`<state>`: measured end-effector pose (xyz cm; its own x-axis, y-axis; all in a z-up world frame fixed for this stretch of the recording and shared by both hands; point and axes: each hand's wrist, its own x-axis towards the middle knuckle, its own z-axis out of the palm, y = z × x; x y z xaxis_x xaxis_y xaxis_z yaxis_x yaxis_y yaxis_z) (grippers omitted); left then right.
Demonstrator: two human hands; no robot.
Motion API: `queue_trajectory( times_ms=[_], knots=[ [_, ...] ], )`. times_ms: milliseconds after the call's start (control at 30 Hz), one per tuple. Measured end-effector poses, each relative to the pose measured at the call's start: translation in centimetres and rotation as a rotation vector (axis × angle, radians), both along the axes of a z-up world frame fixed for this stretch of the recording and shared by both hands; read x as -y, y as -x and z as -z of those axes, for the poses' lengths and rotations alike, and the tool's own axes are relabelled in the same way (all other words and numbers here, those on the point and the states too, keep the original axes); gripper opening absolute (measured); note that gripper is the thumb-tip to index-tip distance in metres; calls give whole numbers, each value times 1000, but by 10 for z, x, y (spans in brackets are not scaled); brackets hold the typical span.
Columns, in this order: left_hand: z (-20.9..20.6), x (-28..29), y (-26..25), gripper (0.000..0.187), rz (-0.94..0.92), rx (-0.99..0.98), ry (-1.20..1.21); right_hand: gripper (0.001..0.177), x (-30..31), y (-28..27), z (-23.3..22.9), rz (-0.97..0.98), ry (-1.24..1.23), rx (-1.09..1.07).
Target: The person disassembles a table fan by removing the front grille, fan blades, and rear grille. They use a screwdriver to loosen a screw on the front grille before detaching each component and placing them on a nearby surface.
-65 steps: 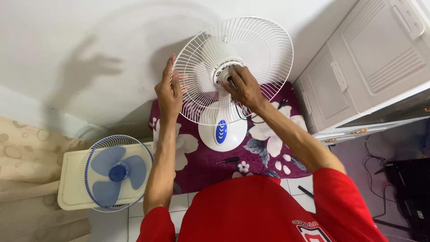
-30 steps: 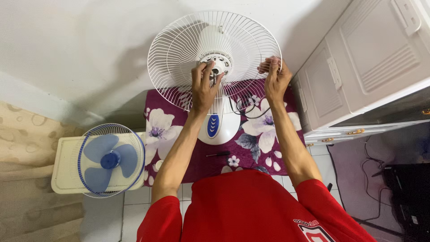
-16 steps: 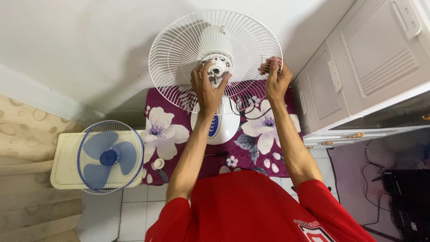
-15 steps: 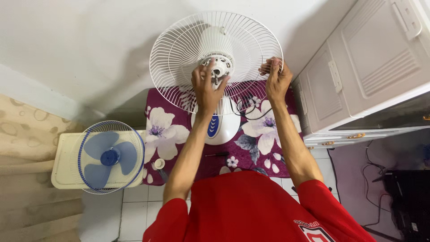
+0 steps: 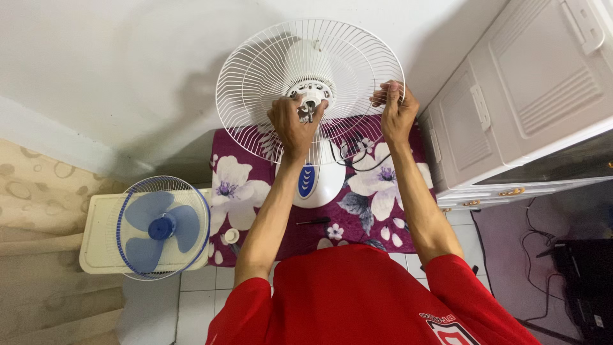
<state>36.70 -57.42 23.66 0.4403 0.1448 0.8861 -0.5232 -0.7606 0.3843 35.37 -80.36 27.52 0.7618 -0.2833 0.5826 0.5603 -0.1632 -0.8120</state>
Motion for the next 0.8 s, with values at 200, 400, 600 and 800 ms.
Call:
queue_trajectory(
  times_ms=[200, 400, 600, 800],
  knots=[
    [0, -14, 13, 73, -14, -72, -239, 48, 2, -2, -1, 15, -21, -19],
    [11, -15, 6, 66, 36, -86, -128, 48, 1, -3, 1, 2, -24, -25],
    [9, -9, 7, 74, 166, -22, 0, 48, 2, 1, 1, 5, -21, -28],
    [28, -20, 10, 61, 64, -130, -141, 47, 0, 0, 1, -3, -55, -25]
  ],
)
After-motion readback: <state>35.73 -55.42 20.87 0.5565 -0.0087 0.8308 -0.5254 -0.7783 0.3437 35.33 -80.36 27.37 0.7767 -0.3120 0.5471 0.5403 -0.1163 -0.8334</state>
